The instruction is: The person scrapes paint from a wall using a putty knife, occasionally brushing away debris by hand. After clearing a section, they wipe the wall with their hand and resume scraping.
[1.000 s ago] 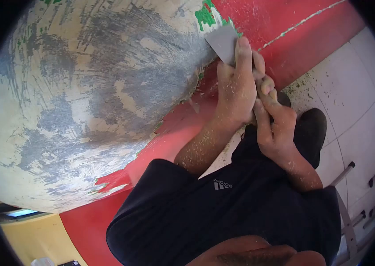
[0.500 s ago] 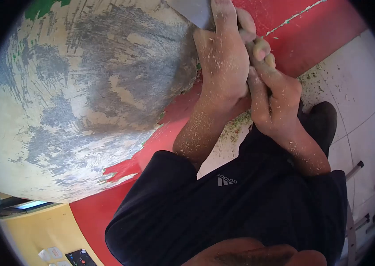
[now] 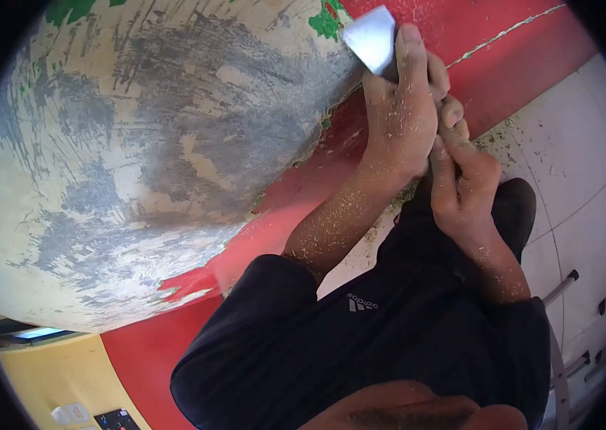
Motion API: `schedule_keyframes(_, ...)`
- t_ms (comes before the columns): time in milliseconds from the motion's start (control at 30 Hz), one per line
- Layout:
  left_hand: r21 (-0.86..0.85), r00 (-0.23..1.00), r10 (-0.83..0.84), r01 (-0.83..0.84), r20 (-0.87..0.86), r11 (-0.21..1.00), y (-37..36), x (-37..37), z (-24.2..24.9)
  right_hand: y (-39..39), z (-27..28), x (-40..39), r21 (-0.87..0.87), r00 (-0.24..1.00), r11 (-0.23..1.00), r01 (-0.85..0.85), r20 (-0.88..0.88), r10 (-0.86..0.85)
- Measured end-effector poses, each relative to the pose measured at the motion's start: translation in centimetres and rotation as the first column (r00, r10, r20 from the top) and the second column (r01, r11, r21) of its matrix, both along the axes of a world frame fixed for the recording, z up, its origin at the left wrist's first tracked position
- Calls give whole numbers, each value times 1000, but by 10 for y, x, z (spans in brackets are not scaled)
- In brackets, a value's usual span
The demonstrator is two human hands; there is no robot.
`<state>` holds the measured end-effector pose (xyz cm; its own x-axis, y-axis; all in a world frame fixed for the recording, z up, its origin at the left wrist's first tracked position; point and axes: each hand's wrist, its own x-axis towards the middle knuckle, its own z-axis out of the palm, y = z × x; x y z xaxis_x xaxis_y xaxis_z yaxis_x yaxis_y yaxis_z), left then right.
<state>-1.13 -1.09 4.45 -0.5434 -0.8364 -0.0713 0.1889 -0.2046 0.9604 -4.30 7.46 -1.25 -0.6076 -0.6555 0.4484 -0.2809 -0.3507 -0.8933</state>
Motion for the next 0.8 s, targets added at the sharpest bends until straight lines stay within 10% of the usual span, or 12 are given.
schedule_keyframes(800,75,999,-21,18,46,997,4,12,11,3,5,12,-87,995,996,3,-96,-12)
